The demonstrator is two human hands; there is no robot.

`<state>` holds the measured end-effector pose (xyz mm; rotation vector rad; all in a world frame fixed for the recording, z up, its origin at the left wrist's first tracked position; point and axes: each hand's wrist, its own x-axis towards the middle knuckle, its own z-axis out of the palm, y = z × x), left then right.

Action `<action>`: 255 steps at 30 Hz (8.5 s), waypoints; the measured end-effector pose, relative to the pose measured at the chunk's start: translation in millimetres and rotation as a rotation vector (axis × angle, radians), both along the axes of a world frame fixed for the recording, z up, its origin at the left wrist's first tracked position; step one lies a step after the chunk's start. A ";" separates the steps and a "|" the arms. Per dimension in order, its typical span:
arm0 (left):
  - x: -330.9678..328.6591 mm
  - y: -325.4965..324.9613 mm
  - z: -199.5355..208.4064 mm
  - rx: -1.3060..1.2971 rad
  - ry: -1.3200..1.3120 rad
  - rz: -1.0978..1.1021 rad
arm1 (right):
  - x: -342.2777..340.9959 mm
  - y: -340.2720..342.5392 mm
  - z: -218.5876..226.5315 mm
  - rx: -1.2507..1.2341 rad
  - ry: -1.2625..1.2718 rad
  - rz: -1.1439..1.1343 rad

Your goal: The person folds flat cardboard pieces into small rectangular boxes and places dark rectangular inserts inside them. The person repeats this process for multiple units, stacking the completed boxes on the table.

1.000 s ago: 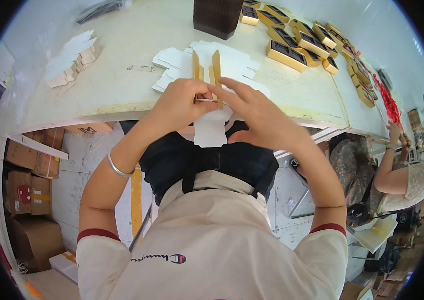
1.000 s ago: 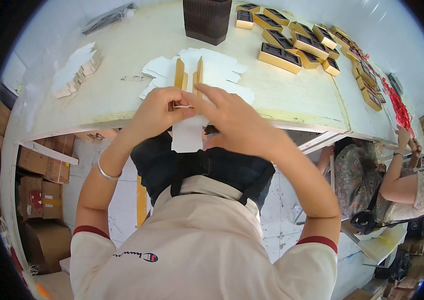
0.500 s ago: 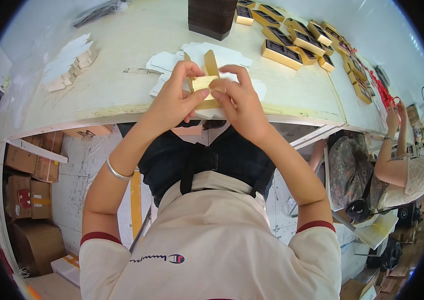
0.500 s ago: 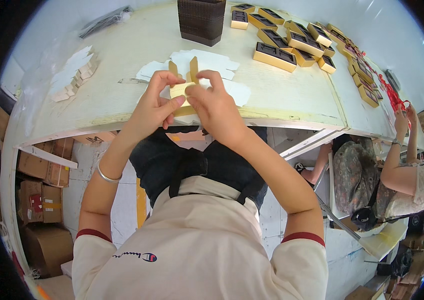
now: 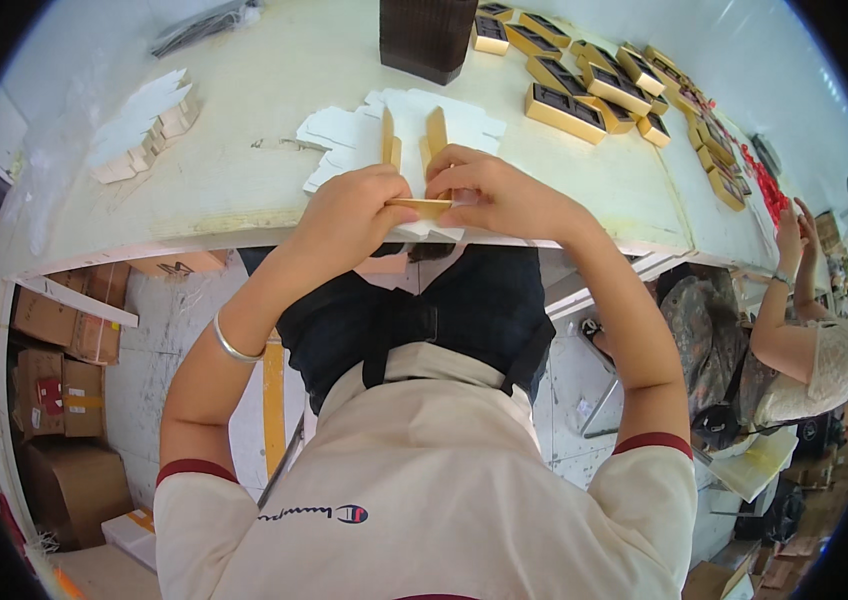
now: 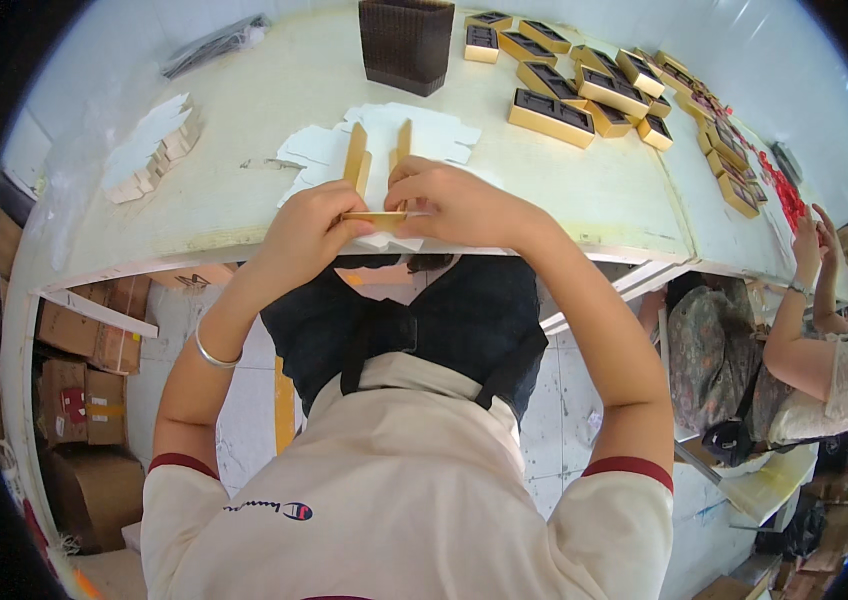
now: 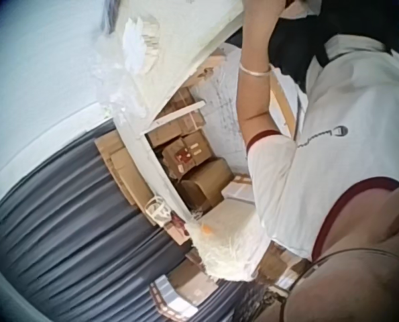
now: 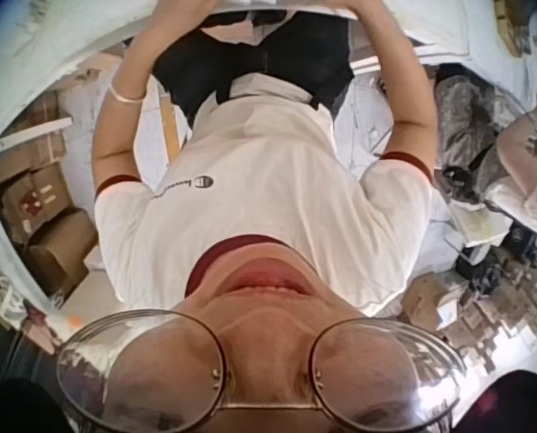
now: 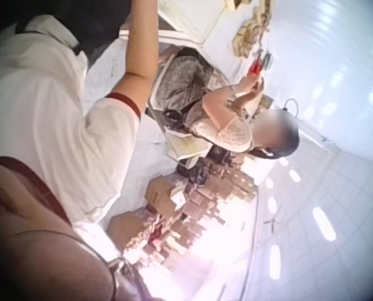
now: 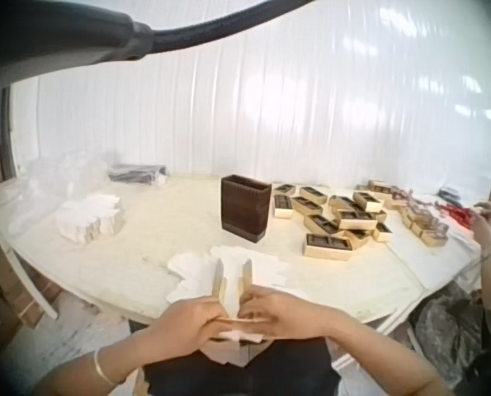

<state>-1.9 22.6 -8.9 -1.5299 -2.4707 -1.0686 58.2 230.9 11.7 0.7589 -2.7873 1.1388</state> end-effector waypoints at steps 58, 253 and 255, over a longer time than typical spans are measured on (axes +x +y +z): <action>-2.9 13.9 3.4 0.012 -0.004 -0.008 | 57.5 -17.4 -24.3 0.387 0.585 -0.065; 4.8 -27.1 36.4 -0.163 0.032 0.016 | 29.6 -4.9 7.8 0.413 0.314 -0.114; 4.7 -27.6 37.1 -0.207 0.024 -0.058 | 33.1 -3.0 2.5 0.423 0.419 -0.098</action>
